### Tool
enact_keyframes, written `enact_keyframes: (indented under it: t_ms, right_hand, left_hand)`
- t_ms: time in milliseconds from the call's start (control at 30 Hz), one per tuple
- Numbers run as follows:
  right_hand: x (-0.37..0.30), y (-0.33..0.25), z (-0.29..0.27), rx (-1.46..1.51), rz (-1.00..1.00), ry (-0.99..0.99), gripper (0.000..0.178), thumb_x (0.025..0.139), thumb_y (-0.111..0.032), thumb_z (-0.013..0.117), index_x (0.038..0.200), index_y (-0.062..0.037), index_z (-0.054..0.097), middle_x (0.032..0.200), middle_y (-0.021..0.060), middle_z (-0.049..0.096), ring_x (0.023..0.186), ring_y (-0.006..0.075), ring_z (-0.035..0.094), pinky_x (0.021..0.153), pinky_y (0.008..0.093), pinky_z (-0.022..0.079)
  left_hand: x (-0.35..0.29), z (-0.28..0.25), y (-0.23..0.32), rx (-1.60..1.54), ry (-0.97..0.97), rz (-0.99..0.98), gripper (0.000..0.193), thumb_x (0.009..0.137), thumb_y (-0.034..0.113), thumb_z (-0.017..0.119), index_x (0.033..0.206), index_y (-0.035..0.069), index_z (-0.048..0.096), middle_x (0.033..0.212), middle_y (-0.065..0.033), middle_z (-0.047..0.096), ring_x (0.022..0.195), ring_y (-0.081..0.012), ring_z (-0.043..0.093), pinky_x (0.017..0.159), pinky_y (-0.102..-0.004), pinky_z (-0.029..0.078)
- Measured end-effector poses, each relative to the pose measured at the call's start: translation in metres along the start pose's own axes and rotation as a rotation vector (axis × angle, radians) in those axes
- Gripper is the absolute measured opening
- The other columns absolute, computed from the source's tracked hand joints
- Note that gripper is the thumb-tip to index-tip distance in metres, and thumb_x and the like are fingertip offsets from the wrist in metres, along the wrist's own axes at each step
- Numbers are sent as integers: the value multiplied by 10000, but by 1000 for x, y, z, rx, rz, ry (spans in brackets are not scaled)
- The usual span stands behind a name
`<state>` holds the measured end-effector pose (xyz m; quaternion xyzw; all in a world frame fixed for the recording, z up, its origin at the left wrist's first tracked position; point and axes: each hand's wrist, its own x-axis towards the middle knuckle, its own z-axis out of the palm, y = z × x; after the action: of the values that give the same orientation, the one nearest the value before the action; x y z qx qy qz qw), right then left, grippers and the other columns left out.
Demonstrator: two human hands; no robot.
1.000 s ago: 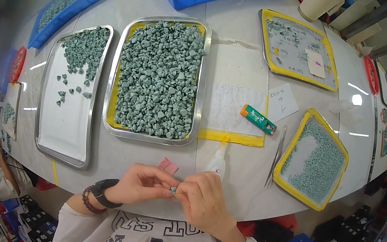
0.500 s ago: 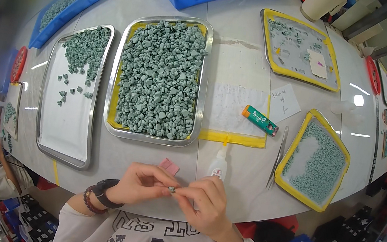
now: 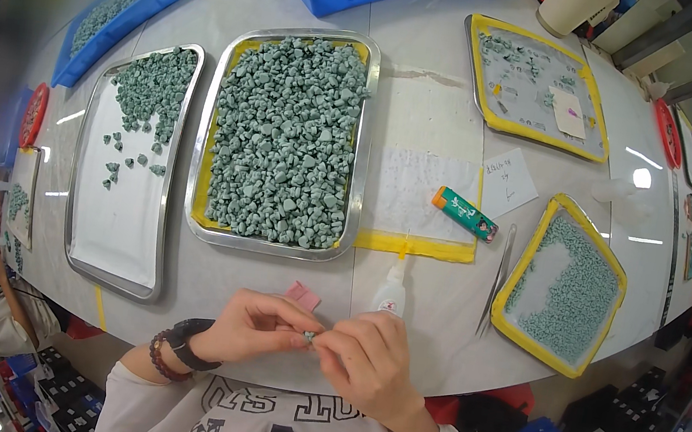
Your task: Assembling small green components into white bases using adhesive at a factory workbench.
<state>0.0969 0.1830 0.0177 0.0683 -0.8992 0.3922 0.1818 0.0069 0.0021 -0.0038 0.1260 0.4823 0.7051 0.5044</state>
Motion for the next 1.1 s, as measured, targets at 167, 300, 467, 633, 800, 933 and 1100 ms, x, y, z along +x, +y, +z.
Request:
enact_keyframes:
  t_ms: [167,300,467,633,800,933,1100]
  right_hand:
    - [2,0,-6,-27,-56,-38,238,609,-12,724,814,-80,624,820,26,557,759,237,518,706,355,412]
    - [2,1,-6,-4,-58,-38,239,608,-8,724,813,-79,624,816,26,561,758,239,520,706,355,408]
    - [3,3,-6,97,12,-61,234,610,-4,725,806,-71,616,814,35,565,754,241,527,698,354,402]
    - [5,4,-7,109,39,-93,225,618,-2,723,802,-63,609,812,41,566,753,244,533,707,356,399]
    - [6,2,-6,25,11,-108,223,632,-1,716,814,-64,604,818,43,565,762,247,536,724,360,397]
    - [6,2,-6,2,8,-110,229,634,-2,716,821,-67,601,824,42,564,767,249,536,735,363,399]
    - [5,2,-6,19,-7,-98,239,626,-2,721,819,-72,600,824,40,561,763,248,535,739,364,406]
  left_hand:
    - [0,-1,1,25,-7,-111,234,840,-96,595,1066,-51,630,1100,-145,626,988,-184,617,863,-313,533]
    - [0,-1,2,-23,-33,-69,232,845,-92,592,1070,-50,630,1101,-143,626,981,-182,619,854,-312,538]
    - [1,-1,4,39,-23,-62,238,845,-91,594,1077,-46,630,1100,-142,627,981,-179,619,854,-309,535]
    - [1,0,2,34,-18,-38,243,841,-89,600,1077,-42,632,1097,-139,629,977,-176,619,857,-303,527]
    - [2,0,0,97,-5,-4,241,830,-94,609,1064,-42,639,1088,-139,630,961,-175,621,858,-297,522]
    - [3,0,0,137,-8,27,236,824,-97,613,1053,-44,643,1079,-138,632,954,-174,622,848,-294,524]
    - [2,0,2,139,-8,2,231,821,-95,620,1043,-42,647,1069,-132,634,950,-172,622,832,-288,528]
